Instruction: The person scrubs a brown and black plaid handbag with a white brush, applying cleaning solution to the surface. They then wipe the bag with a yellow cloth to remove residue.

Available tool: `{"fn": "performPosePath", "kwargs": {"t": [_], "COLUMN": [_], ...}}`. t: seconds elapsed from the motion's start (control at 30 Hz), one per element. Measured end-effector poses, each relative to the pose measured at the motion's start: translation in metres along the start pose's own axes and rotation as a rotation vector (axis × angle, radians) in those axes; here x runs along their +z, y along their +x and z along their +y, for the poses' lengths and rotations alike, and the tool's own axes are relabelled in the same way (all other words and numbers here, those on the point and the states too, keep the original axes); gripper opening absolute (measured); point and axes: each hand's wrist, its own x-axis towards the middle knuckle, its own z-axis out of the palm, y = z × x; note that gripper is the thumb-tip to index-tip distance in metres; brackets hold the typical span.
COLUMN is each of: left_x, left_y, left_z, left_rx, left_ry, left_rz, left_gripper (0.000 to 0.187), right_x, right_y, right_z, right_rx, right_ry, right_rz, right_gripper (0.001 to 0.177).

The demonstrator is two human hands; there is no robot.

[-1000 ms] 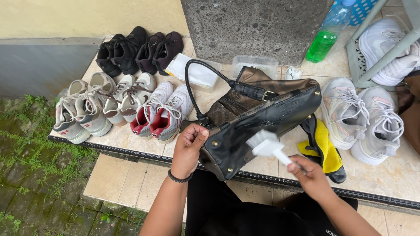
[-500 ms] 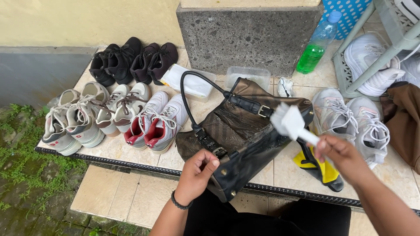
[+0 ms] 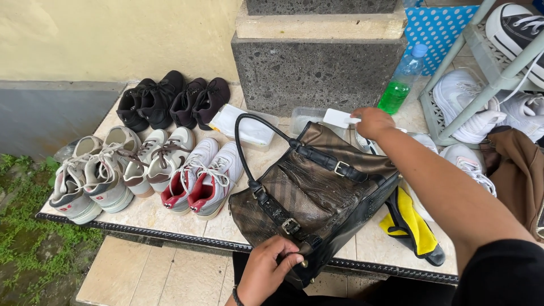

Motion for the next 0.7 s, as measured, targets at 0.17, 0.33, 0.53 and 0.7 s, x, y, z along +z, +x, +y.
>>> {"fn": "performPosePath", "kwargs": {"t": [0.17,0.33,0.53,0.7], "left_x": [0.006,0.006,0.01,0.007], "left_y": [-0.006,-0.005,-0.006,-0.004], "left_z": [-0.002,-0.002,-0.011,-0.006], "left_rx": [-0.089,-0.038,-0.127,-0.055], "left_ry": [0.016,0.015,0.01,-0.021], "left_rz": [-0.022,-0.011,-0.027,-0.025], "left_gripper": [0.025,0.023,0.022,0.023], "right_x": [0.006,0.013,0.006,-0.013], "right_y": [0.017,0.029,0.015,-0.001], "right_z": [-0.028,-0.043,-0.05,-0.03], "right_rx": [0.02,0.021,0.055,0.06], "right_ry": [-0.045,-0.117,-0.072,0.061], "right_rz": [-0.043,-0.047,-0.082,-0.036], "right_gripper": [0.047,0.054,0.055,0.055]}}
